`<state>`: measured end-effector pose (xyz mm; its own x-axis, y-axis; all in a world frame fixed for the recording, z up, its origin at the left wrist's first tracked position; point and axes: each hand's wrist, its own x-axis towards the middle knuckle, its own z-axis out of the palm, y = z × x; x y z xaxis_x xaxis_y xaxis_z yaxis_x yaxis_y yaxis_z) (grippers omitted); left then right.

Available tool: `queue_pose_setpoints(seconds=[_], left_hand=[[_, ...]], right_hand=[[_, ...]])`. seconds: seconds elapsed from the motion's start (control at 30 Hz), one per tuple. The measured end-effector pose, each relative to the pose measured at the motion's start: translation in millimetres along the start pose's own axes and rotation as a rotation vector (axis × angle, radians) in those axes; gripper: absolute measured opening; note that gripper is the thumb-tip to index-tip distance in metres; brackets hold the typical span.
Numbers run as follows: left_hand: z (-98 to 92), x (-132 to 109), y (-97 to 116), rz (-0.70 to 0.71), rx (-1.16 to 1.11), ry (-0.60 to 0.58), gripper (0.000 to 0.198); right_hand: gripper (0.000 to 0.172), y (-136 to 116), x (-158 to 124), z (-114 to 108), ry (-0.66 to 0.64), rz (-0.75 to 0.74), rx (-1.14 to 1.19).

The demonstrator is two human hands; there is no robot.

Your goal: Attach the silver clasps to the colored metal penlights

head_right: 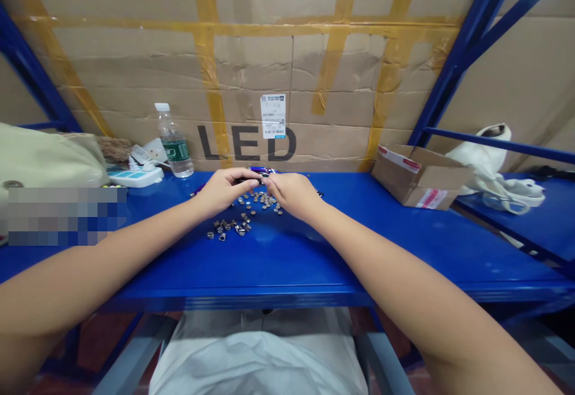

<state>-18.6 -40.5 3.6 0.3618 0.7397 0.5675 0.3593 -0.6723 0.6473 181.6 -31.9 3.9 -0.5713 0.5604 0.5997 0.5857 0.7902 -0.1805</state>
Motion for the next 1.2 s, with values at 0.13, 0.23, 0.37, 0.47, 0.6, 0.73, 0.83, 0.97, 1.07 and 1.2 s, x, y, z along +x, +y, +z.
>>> queue_pose_setpoints(seconds=[0.13,0.23,0.37,0.47,0.6,0.73,0.83,0.97,1.07,1.2], left_hand=[[3.6,-3,5,0.126,0.049,0.109,0.022],[1.6,-5,6,0.296,0.213,0.154,0.018],[-5.7,-6,-1,0.523,0.421,0.154,0.018],[-10.0,-4,-9,0.659,0.528,0.116,0.015],[-10.9,2,-10,0.579,0.448,0.062,0.017],[-12.0,7,-6,0.137,0.149,0.016,0.022],[-14.3,7,-5,-0.054,-0.012,-0.057,0.023],[-13.9,6,-6,-0.137,-0.117,-0.127,0.026],[-11.4,5,-6,-0.113,-0.12,-0.125,0.027],[-9.5,2,-1,0.122,0.051,0.004,0.024]], right_hand=[[0.055,-8,0,2,0.084,0.073,0.074],[0.057,-15,1,7,0.106,0.212,0.358],[0.051,-21,3,13,0.004,0.407,0.815],[0.045,-23,3,16,-0.095,0.528,1.068],[0.045,-19,4,16,-0.186,0.573,1.104],[0.049,-9,4,8,-0.036,0.307,0.563],[0.04,-2,4,0,-0.009,0.095,0.123],[0.029,0,3,-3,-0.122,0.002,-0.095],[0.029,-3,1,-1,-0.123,-0.012,0.007],[0.036,-12,-1,2,-0.078,0.11,0.458]])
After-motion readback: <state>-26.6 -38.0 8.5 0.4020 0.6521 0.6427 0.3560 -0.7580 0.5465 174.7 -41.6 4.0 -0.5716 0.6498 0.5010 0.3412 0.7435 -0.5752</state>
